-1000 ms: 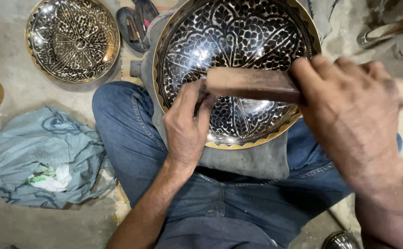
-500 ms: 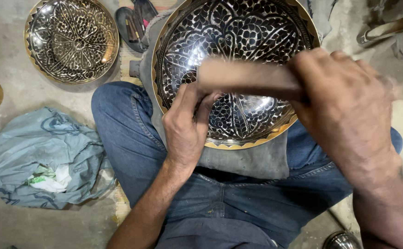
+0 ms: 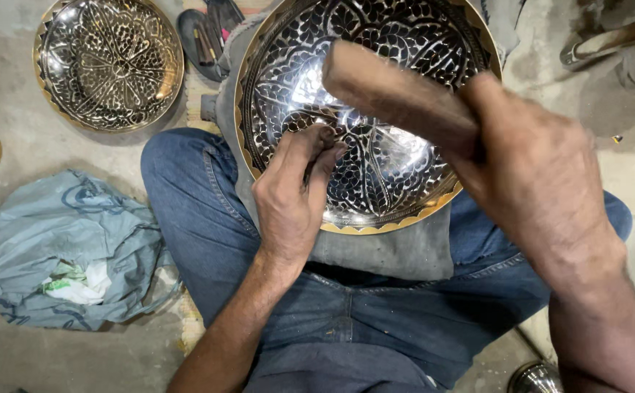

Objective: The person sits cross-legged on the floor with an engraved brass bowl resting on a cushion on their lap. They hold a small punch against the bowl's inner surface and repeatedly strike it with a wooden mallet, repositioning the punch to work across the decorative pattern.

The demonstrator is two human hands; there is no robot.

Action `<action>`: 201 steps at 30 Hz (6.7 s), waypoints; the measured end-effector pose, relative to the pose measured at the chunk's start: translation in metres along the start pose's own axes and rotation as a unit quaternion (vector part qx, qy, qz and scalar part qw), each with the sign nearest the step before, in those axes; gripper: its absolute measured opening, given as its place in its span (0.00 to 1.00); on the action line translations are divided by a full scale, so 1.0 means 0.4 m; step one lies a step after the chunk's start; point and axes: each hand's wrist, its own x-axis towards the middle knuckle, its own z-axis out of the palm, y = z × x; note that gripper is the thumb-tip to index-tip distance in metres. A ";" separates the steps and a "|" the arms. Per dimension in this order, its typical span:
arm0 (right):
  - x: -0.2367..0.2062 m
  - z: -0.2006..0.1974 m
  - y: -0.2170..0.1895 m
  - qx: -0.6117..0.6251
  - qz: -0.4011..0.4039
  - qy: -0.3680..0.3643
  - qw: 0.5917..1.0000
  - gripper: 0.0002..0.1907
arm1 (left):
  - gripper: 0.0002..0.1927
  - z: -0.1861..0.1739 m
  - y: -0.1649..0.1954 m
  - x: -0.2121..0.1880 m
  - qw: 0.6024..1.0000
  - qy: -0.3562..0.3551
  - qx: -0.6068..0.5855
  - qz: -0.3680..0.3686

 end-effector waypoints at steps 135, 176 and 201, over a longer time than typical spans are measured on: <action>-0.101 0.067 -0.026 0.159 -0.046 0.171 0.971 0.18 | 0.19 -0.039 -0.016 0.004 0.997 -0.077 0.029 0.012; -0.100 0.059 -0.019 0.085 -0.017 0.096 0.992 0.17 | 0.20 -0.036 -0.012 0.012 0.995 -0.063 0.061 0.039; -0.153 0.134 0.004 0.296 0.179 0.230 0.910 0.26 | 0.15 -0.027 -0.020 -0.016 0.995 -0.041 -0.089 0.038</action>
